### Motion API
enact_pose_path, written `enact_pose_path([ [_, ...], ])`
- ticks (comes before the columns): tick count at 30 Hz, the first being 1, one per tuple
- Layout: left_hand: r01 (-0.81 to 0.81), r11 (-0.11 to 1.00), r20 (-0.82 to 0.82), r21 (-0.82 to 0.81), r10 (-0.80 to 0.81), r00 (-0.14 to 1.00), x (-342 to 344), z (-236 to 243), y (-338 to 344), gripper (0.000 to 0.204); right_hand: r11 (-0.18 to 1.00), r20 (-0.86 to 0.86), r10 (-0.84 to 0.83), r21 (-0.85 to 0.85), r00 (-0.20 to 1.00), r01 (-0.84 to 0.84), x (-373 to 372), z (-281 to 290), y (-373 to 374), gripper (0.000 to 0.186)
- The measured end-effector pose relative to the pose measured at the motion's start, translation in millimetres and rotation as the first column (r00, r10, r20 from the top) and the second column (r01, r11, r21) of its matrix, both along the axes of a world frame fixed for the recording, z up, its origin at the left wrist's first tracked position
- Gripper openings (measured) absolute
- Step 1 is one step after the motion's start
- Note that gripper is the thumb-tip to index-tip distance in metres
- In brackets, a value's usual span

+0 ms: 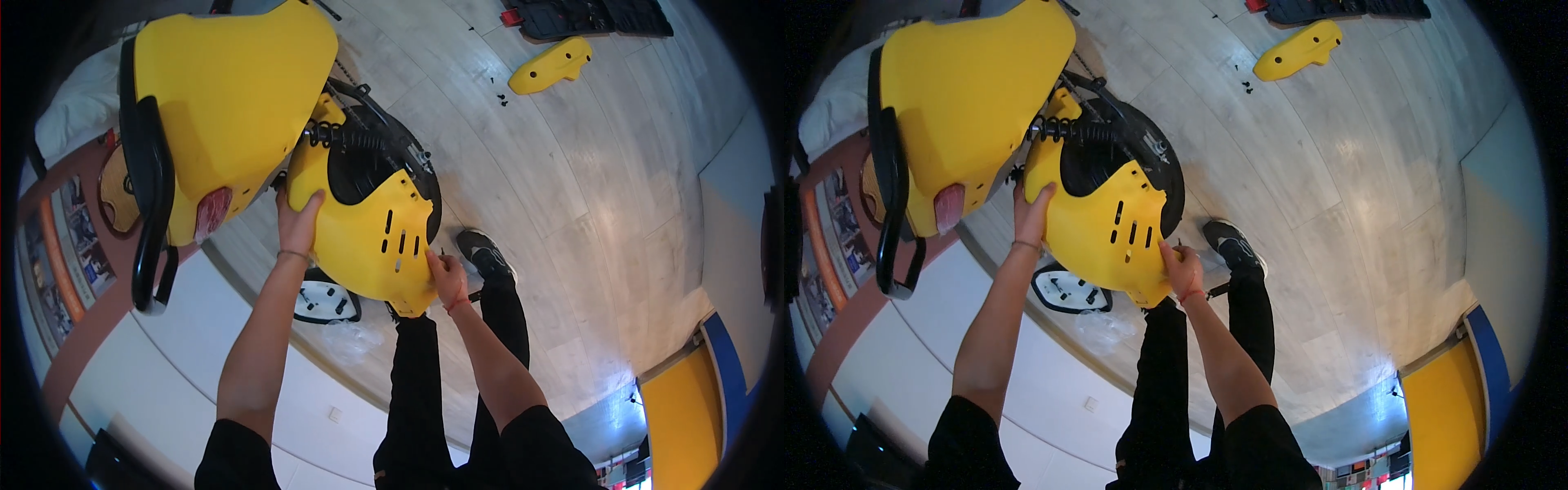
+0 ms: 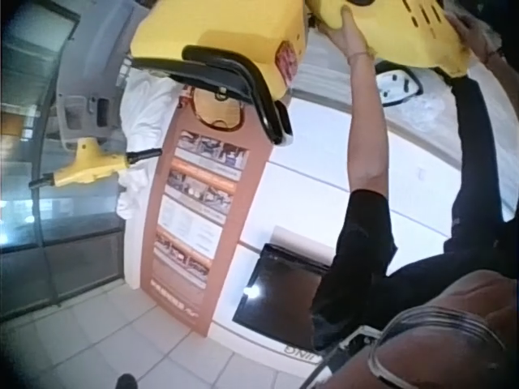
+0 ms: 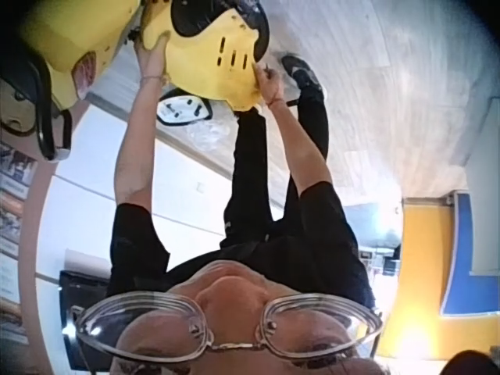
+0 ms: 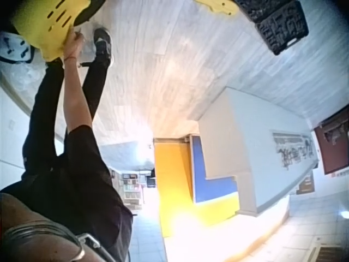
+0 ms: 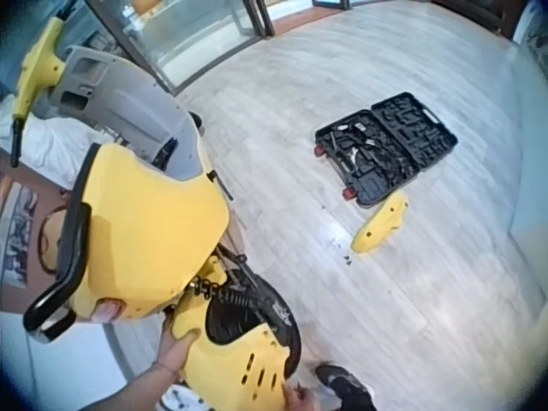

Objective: Replacing or repairing a yellow scooter's plastic body panel near the rear wheel/chain.

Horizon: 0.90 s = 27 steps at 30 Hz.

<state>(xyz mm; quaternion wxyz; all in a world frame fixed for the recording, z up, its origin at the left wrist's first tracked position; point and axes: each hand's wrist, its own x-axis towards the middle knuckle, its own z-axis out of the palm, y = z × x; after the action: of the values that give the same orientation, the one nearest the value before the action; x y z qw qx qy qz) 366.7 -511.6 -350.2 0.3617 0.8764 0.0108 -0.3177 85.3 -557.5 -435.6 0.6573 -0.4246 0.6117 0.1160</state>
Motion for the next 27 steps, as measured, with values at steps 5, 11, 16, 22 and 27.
enact_pose_path([
  [5,-0.034,0.996,0.065,0.085,0.029,0.997,-3.5,8.0,-8.3,0.085,0.999,0.043,0.051,0.006,0.998,-0.051,7.1,-1.8,-18.0,0.063],
  [11,0.006,0.995,0.094,0.102,-0.016,0.995,4.4,3.6,-30.2,0.089,1.0,0.078,0.012,-0.03,0.997,-0.01,14.6,-14.8,-31.4,0.064],
  [16,0.053,0.99,0.093,0.132,-0.066,0.994,16.8,-6.7,-30.9,0.091,1.0,0.066,0.007,-0.017,0.998,-0.006,21.0,-24.7,-24.8,0.065],
  [22,0.158,0.956,0.097,0.249,-0.187,0.978,18.0,-18.9,-16.5,0.093,0.997,0.059,0.066,-0.032,0.996,-0.064,13.7,-51.1,-16.4,0.067],
  [27,0.179,0.937,0.032,0.3,-0.198,0.98,4.3,-13.4,-34.5,0.097,0.982,0.049,0.189,-0.041,0.981,-0.187,6.8,-77.7,-20.2,0.07],
])
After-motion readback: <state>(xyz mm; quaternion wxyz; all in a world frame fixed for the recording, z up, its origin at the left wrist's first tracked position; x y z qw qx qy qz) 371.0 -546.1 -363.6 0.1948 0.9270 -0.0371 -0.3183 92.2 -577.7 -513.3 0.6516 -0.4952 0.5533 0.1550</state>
